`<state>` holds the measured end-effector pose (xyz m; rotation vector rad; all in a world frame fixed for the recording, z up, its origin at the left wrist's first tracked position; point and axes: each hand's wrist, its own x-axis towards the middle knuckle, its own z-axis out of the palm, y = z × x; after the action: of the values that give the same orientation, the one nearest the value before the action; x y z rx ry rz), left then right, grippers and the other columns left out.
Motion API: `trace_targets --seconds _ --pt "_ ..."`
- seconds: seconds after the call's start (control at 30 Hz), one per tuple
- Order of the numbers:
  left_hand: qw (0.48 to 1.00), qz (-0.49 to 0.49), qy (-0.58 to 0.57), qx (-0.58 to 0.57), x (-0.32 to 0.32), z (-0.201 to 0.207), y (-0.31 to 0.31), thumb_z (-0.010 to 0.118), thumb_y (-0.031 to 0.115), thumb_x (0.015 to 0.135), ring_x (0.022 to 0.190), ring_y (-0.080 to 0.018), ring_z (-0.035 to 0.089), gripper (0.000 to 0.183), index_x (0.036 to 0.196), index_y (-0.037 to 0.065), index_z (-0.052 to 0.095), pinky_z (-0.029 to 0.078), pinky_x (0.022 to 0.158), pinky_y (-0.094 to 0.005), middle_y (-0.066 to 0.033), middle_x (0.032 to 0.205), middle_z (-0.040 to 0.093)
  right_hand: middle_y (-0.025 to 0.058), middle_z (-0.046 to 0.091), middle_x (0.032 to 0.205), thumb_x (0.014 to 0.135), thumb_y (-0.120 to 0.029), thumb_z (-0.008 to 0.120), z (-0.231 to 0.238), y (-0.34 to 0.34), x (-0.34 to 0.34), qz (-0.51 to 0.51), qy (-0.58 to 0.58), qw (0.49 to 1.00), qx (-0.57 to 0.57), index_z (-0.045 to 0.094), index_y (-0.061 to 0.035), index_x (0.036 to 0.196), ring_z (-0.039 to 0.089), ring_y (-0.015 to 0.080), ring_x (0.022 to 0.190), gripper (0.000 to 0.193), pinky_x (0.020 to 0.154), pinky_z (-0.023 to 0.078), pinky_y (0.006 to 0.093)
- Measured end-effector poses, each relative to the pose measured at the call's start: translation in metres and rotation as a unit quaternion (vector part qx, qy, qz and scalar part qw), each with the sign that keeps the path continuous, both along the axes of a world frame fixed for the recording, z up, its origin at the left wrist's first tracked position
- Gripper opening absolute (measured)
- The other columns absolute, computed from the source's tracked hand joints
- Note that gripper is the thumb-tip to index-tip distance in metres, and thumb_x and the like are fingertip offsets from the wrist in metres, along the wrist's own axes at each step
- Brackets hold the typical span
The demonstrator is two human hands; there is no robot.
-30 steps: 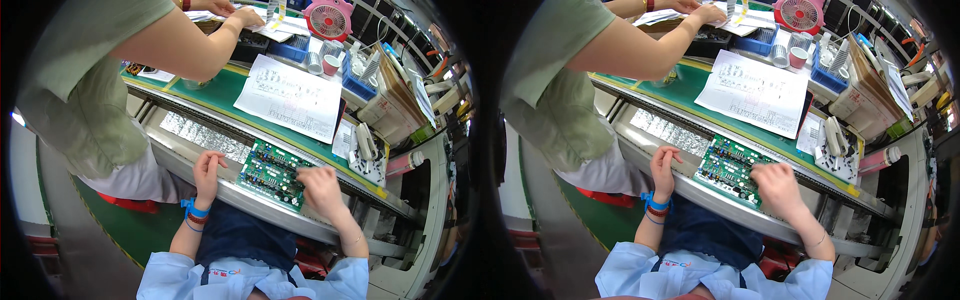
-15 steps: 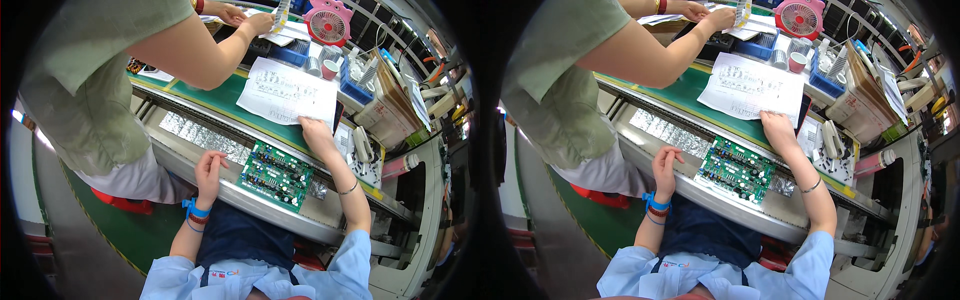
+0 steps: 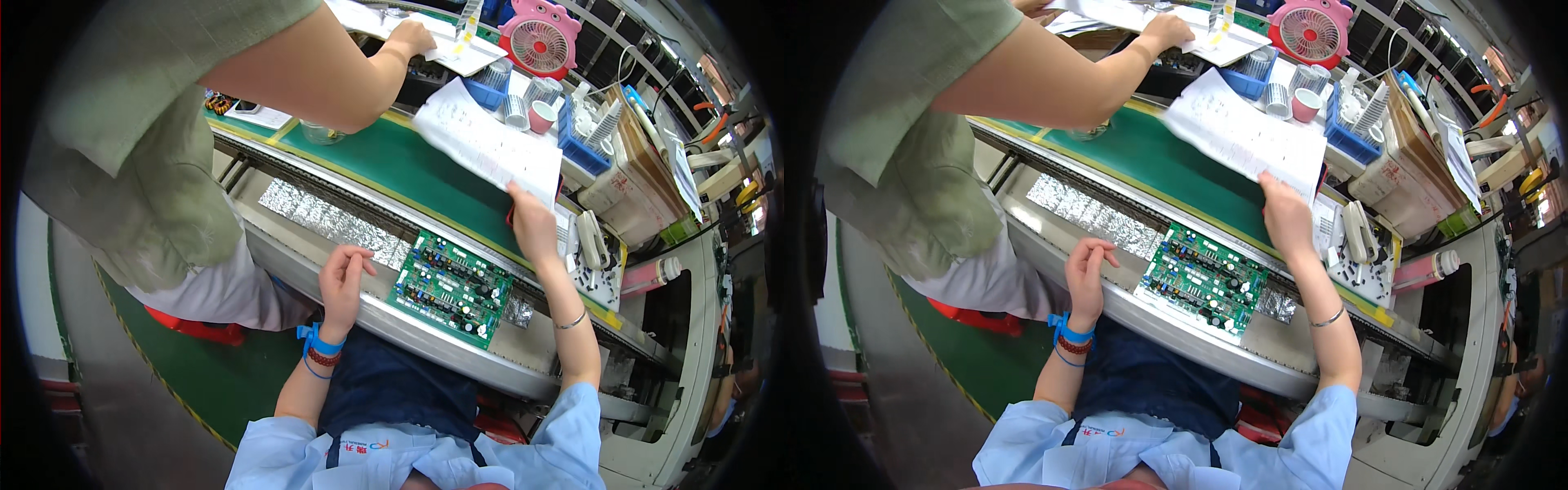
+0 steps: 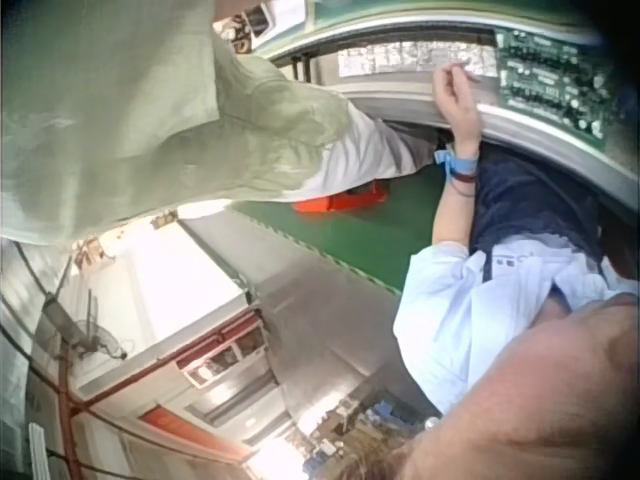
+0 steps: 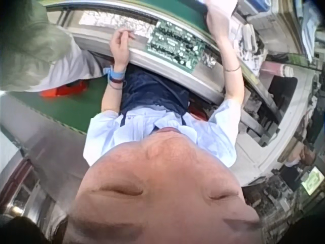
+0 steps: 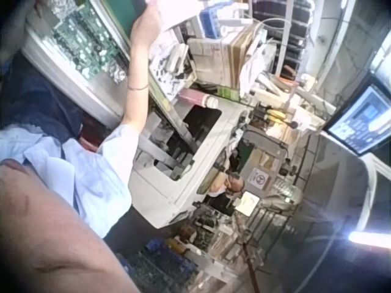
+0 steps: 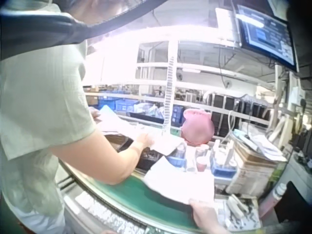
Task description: The person assembles electronic circuit boards on a factory assembly line. They pick up small components, apply adhesive tape, and place them onto the boards. The person also moves the boards along the conveyor belt and handles them with both hands.
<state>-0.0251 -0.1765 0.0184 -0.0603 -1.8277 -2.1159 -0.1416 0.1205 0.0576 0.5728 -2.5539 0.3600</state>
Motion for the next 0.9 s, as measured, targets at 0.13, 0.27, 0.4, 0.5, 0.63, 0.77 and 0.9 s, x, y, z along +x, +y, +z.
trace_targets --seconds 0.13,0.27,0.4,0.5,0.63,0.77,0.9 --pt "1.000 -0.006 -0.003 -0.002 0.000 0.001 0.000 0.043 0.006 0.095 0.069 -0.0062 0.054 0.016 0.094 0.000 0.058 0.039 0.063 -0.0195 -0.0034 0.074 0.058 0.0162 0.063 0.108 0.080 -0.002 0.050 -0.016 -0.010 0.001 0.025 -0.017 0.995 0.094 0.057 0.0005 0.109 0.062 0.0284 0.099 0.030 0.092 0.047 0.0387" --pt "1.000 -0.010 -0.003 -0.008 -0.002 0.002 0.002 0.043 0.006 0.094 0.069 -0.0058 0.053 0.016 0.094 0.000 0.058 0.039 0.063 -0.0197 -0.0032 0.073 0.058 0.0165 0.058 0.119 0.086 -0.008 0.050 -0.010 -0.014 0.009 0.027 -0.023 0.996 0.085 0.055 0.0003 0.116 0.054 0.0284 0.113 0.032 0.100 0.039 0.0409" --pt "1.000 -0.008 -0.013 -0.014 -0.001 0.002 0.000 0.043 0.006 0.095 0.069 -0.0054 0.053 0.016 0.094 0.000 0.058 0.039 0.063 -0.0198 -0.0031 0.073 0.058 0.0154 0.058 0.117 0.085 -0.007 0.053 0.013 -0.011 0.031 0.049 -0.032 0.998 0.035 0.055 0.0001 0.115 0.053 0.0293 0.110 0.031 0.096 0.039 0.0408" --pt "1.000 -0.007 -0.007 -0.015 0.000 0.001 -0.001 0.043 0.006 0.095 0.069 -0.0052 0.052 0.016 0.094 0.000 0.058 0.038 0.064 -0.0197 -0.0031 0.073 0.058 0.0145 0.060 0.107 0.081 -0.001 0.056 0.030 -0.008 0.063 0.080 -0.042 0.996 -0.013 0.057 -0.0001 0.111 0.056 0.0296 0.100 0.029 0.087 0.042 0.0394" --pt "1.000 -0.002 -0.013 -0.007 0.001 0.001 0.000 0.043 0.006 0.094 0.069 -0.0053 0.052 0.016 0.093 0.000 0.058 0.039 0.064 -0.0200 -0.0032 0.073 0.058 0.0135 0.062 0.096 0.078 0.004 0.057 0.027 0.000 0.101 0.081 -0.067 0.993 -0.061 0.060 -0.0003 0.102 0.057 0.0296 0.089 0.025 0.078 0.043 0.0376" --pt "1.000 -0.011 -0.016 -0.012 -0.001 -0.001 0.002 0.045 0.007 0.094 0.070 -0.0066 0.053 0.016 0.094 0.000 0.059 0.040 0.067 -0.0212 -0.0032 0.073 0.058 0.0144 0.061 0.089 0.078 0.009 0.054 0.011 0.013 0.117 0.055 -0.086 0.988 -0.112 0.060 0.0007 0.098 0.057 0.0296 0.081 0.022 0.072 0.044 0.0354" --pt "1.000 -0.006 -0.019 -0.008 0.000 0.000 0.001 0.045 0.006 0.094 0.071 -0.0068 0.054 0.015 0.093 0.000 0.059 0.041 0.068 -0.0214 -0.0029 0.073 0.058 0.0139 0.061 0.083 0.075 0.008 0.056 0.005 0.017 0.117 0.049 -0.084 0.986 -0.138 0.062 -0.0001 0.093 0.058 0.0295 0.076 0.020 0.069 0.045 0.0367"
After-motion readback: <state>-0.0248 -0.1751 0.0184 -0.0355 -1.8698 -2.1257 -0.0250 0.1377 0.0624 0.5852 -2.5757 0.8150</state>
